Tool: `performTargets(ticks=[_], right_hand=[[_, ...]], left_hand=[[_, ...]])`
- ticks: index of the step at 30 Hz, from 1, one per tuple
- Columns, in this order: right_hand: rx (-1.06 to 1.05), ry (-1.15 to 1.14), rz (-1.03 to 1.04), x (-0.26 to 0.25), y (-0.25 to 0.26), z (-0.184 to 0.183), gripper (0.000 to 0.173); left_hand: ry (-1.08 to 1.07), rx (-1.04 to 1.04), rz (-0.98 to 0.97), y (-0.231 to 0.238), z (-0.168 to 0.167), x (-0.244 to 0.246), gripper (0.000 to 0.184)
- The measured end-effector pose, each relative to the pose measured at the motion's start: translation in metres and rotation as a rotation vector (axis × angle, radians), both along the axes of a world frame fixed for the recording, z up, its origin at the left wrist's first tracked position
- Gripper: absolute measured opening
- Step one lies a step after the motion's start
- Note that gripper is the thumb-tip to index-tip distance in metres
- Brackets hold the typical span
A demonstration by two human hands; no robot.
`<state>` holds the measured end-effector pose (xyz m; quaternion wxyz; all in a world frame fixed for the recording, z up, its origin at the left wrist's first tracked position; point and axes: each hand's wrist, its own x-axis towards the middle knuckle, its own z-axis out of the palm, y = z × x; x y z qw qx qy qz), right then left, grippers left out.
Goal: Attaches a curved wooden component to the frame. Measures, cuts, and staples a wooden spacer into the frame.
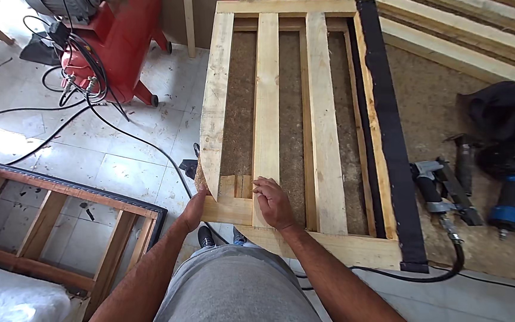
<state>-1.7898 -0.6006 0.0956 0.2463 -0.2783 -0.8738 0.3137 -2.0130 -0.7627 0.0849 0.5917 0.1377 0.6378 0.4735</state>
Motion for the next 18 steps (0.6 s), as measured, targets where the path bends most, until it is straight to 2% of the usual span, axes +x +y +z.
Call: performTargets(ticks=[18], right_hand=[[0.001,0.002,0.007,0.0001,0.0004,0.0006,0.030]], left_hand=[[-0.010,-0.006,0.025,0.0005,0.0039,0.0015,0.081]])
